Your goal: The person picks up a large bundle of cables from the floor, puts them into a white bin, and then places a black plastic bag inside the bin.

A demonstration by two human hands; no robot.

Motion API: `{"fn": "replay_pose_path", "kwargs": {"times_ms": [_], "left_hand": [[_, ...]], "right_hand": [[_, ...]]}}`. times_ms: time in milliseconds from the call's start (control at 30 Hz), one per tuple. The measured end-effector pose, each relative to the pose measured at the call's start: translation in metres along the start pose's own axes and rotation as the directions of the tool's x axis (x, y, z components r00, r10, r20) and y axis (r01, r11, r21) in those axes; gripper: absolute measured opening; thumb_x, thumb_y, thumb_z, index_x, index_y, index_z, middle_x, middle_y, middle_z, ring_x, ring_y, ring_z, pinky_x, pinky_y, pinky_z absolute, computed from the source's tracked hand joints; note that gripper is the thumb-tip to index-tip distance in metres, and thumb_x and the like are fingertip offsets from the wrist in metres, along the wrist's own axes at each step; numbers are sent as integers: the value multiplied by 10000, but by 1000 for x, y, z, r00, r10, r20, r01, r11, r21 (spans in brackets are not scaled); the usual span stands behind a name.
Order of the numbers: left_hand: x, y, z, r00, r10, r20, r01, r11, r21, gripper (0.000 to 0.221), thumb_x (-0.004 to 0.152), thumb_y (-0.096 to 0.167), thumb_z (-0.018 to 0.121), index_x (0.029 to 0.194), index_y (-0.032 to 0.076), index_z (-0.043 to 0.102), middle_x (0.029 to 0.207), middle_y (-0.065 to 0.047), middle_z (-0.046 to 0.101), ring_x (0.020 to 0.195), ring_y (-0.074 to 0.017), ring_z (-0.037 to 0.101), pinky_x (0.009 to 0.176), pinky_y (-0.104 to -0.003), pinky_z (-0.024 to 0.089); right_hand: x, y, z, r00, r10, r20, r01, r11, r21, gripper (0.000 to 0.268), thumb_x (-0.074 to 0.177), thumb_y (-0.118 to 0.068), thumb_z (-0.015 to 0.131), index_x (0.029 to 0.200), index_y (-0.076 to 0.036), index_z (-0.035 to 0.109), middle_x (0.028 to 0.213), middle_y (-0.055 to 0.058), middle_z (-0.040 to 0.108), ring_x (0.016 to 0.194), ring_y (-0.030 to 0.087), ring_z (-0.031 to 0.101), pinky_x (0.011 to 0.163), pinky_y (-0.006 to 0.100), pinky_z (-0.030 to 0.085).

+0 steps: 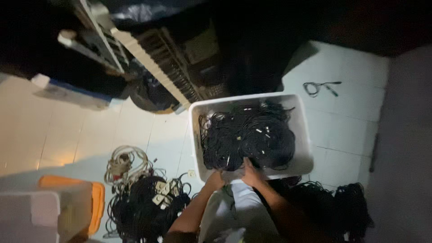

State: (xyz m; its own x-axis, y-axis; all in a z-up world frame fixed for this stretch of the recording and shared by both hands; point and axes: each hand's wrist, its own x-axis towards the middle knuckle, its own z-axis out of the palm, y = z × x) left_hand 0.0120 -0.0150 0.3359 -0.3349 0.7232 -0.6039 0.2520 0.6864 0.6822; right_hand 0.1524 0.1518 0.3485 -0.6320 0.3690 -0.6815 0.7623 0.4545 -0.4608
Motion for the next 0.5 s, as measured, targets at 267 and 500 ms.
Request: {"fn": "replay_pose_path", "kwargs": {"times_ms": [267, 500], "left_hand": [[-51, 93, -75, 953, 291, -88, -277, 950, 145, 566, 844, 358, 729, 1317, 63, 627, 1209, -205, 706, 1108, -374, 684, 969, -452, 520], [-93, 172, -122, 685, 668, -291, -596, 743, 305, 417, 878, 248, 731, 1256, 75, 694, 1241, -167, 725, 1160, -348, 681, 1042, -433, 514]], "right_hand": [[-93, -36, -81, 864, -61, -500, 138, 983, 118, 862, 869, -312, 739, 1539, 29, 316, 1544, 274, 412, 1395, 448, 438, 1152, 461, 373], [-133, -96, -107, 621, -165, -766, 245, 970, -10, 701, 896, -323, 741, 1451, 12, 476, 1488, 260, 502, 1366, 440, 490, 1142, 472, 401]]}}
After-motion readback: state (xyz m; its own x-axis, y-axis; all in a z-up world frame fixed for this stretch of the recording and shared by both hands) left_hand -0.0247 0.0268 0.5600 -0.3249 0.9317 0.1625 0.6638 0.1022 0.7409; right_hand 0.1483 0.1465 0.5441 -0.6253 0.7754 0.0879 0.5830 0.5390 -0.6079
